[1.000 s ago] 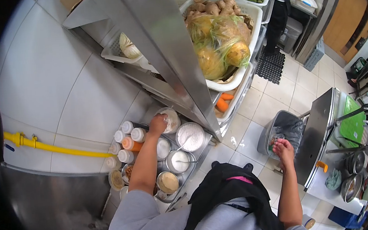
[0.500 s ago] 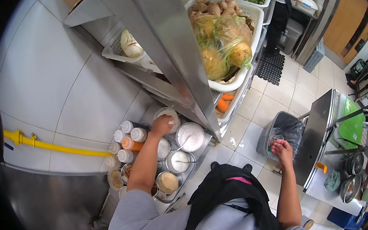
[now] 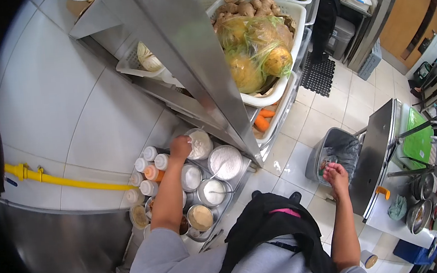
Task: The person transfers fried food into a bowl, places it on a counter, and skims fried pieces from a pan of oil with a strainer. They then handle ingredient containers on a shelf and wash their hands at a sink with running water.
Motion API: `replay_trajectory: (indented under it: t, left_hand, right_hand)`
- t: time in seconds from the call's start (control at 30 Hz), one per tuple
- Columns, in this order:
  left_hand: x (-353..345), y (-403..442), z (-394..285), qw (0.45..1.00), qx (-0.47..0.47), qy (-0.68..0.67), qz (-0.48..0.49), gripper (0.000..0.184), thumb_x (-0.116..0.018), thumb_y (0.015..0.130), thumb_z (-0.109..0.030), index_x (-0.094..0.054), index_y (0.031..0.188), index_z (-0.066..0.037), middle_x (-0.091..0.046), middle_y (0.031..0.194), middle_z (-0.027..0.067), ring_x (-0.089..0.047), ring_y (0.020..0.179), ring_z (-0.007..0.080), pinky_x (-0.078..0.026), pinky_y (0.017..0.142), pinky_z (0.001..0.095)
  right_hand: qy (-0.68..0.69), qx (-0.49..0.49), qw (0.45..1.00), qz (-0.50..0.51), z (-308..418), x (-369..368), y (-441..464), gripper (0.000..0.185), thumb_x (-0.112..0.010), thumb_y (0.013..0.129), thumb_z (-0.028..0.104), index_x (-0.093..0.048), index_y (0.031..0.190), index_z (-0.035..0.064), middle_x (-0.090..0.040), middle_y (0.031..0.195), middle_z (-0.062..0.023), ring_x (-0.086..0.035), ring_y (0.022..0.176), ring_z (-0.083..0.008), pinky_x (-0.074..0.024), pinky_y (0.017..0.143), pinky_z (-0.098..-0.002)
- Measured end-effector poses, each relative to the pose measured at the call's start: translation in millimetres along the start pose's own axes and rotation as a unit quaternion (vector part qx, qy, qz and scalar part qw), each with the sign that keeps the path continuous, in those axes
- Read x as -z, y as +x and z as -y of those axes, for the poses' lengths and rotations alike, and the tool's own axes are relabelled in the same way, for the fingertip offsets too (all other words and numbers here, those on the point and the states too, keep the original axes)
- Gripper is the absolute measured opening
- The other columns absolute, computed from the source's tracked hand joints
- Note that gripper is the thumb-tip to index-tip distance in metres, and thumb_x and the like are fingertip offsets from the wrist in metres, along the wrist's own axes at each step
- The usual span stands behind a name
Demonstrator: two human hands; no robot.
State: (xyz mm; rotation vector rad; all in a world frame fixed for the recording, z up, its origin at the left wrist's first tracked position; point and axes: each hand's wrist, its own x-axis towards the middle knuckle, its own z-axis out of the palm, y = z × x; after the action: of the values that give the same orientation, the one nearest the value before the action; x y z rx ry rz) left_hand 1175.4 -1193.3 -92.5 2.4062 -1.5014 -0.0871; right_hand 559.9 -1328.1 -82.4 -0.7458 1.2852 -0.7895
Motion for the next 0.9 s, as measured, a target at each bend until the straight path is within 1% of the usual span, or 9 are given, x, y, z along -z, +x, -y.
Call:
replay_trajectory:
  t: [0.2,0.33,0.43,0.5,0.53,0.6,0.63,0.7,0.9]
  left_hand:
    - [-15.0,-9.3,-24.6,0.996,-0.022,0.044,0.073,0.025,-0.07,0.073,-0.014,-0.071,0.096,-0.008,-0.066,0.102,0.0179,-0.064,0.093,0.0372,-0.053,0.08,0.0457]
    - [-21.7,-6.4,-17.9,0.996,-0.013,0.047,0.073,0.023,-0.07,0.072,-0.015,-0.072,0.093,-0.006,-0.067,0.099,0.0185,-0.064,0.092,0.0366,-0.053,0.08,0.0453]
    - [-13.7,6.0,-9.6,0.998,-0.042,-0.046,0.031,0.022,-0.066,0.074,-0.016,-0.072,0.09,-0.004,-0.069,0.096,0.0195,-0.066,0.092,0.036,-0.054,0.082,0.042]
    - [-8.3,12.4,-1.8,0.95,0.151,-0.218,0.165,0.022,-0.067,0.075,-0.019,-0.073,0.091,-0.005,-0.07,0.097,0.0185,-0.066,0.094,0.0349,-0.053,0.084,0.0399]
    - [-11.1,9.7,0.3,0.95,0.153,-0.217,0.165,0.022,-0.067,0.075,-0.019,-0.073,0.091,-0.005,-0.07,0.097,0.0185,-0.066,0.094,0.0349,-0.053,0.084,0.0399]
    - [-13.0,7.7,1.2,0.985,0.103,-0.111,0.081,0.022,-0.07,0.075,-0.02,-0.073,0.091,-0.005,-0.07,0.098,0.0175,-0.066,0.095,0.0345,-0.053,0.084,0.0393]
    - [-11.4,7.6,1.7,0.986,0.101,-0.111,0.079,0.022,-0.07,0.075,-0.02,-0.073,0.091,-0.005,-0.07,0.098,0.0175,-0.066,0.095,0.0345,-0.053,0.084,0.0393]
    - [-10.7,4.2,1.3,0.992,0.079,-0.097,0.0,0.021,-0.071,0.075,-0.019,-0.073,0.09,-0.005,-0.07,0.098,0.017,-0.066,0.095,0.0346,-0.053,0.085,0.0398]
    - [-28.7,-0.5,-15.9,0.995,0.075,-0.058,0.031,0.027,-0.072,0.072,-0.022,-0.072,0.094,-0.006,-0.07,0.101,0.0172,-0.066,0.097,0.0358,-0.052,0.087,0.0414]
  right_hand:
    - [-0.002,-0.003,1.0,0.001,5.5,-8.5,-2.7,0.017,-0.055,0.092,0.004,-0.058,0.109,0.0038,-0.065,0.096,-0.005,-0.065,0.082,-0.0149,-0.0558,0.075,-0.0274]
    - [0.005,0.006,1.0,0.01,3.1,-8.4,-1.9,0.014,-0.054,0.093,0.004,-0.058,0.107,0.0037,-0.064,0.094,-0.0049,-0.065,0.083,-0.0152,-0.0562,0.075,-0.0286]
    - [0.006,0.006,1.0,0.007,5.5,-8.3,-5.1,0.015,-0.054,0.093,0.004,-0.058,0.107,0.0039,-0.064,0.094,-0.0044,-0.064,0.083,-0.0148,-0.0558,0.075,-0.028]
    - [0.005,0.002,1.0,0.005,3.1,-6.2,-7.6,0.016,-0.054,0.092,0.004,-0.058,0.108,0.004,-0.064,0.094,-0.0042,-0.064,0.082,-0.0146,-0.0555,0.075,-0.0275]
    - [0.007,0.001,1.0,0.007,0.0,-4.6,-6.5,0.015,-0.054,0.093,0.004,-0.058,0.107,0.0039,-0.064,0.094,-0.0045,-0.064,0.082,-0.0149,-0.0559,0.074,-0.0278]
    - [0.01,0.003,1.0,0.011,-2.6,-5.1,-4.8,0.014,-0.054,0.093,0.004,-0.058,0.107,0.0038,-0.064,0.094,-0.0047,-0.064,0.082,-0.0152,-0.0563,0.074,-0.0282]
    - [0.007,0.002,1.0,0.005,-2.7,-5.1,-4.5,0.014,-0.054,0.093,0.004,-0.058,0.107,0.0039,-0.064,0.094,-0.0047,-0.064,0.082,-0.0151,-0.0563,0.074,-0.0281]
    - [0.007,-0.001,1.0,-0.006,-3.2,-3.3,-6.1,0.014,-0.055,0.093,0.004,-0.058,0.107,0.004,-0.064,0.094,-0.0047,-0.064,0.081,-0.015,-0.0564,0.074,-0.0281]
    - [0.009,-0.003,1.0,0.004,-4.5,-5.9,-10.9,0.017,-0.055,0.093,0.005,-0.058,0.109,0.0043,-0.064,0.095,-0.0048,-0.064,0.083,-0.0139,-0.0557,0.075,-0.0275]
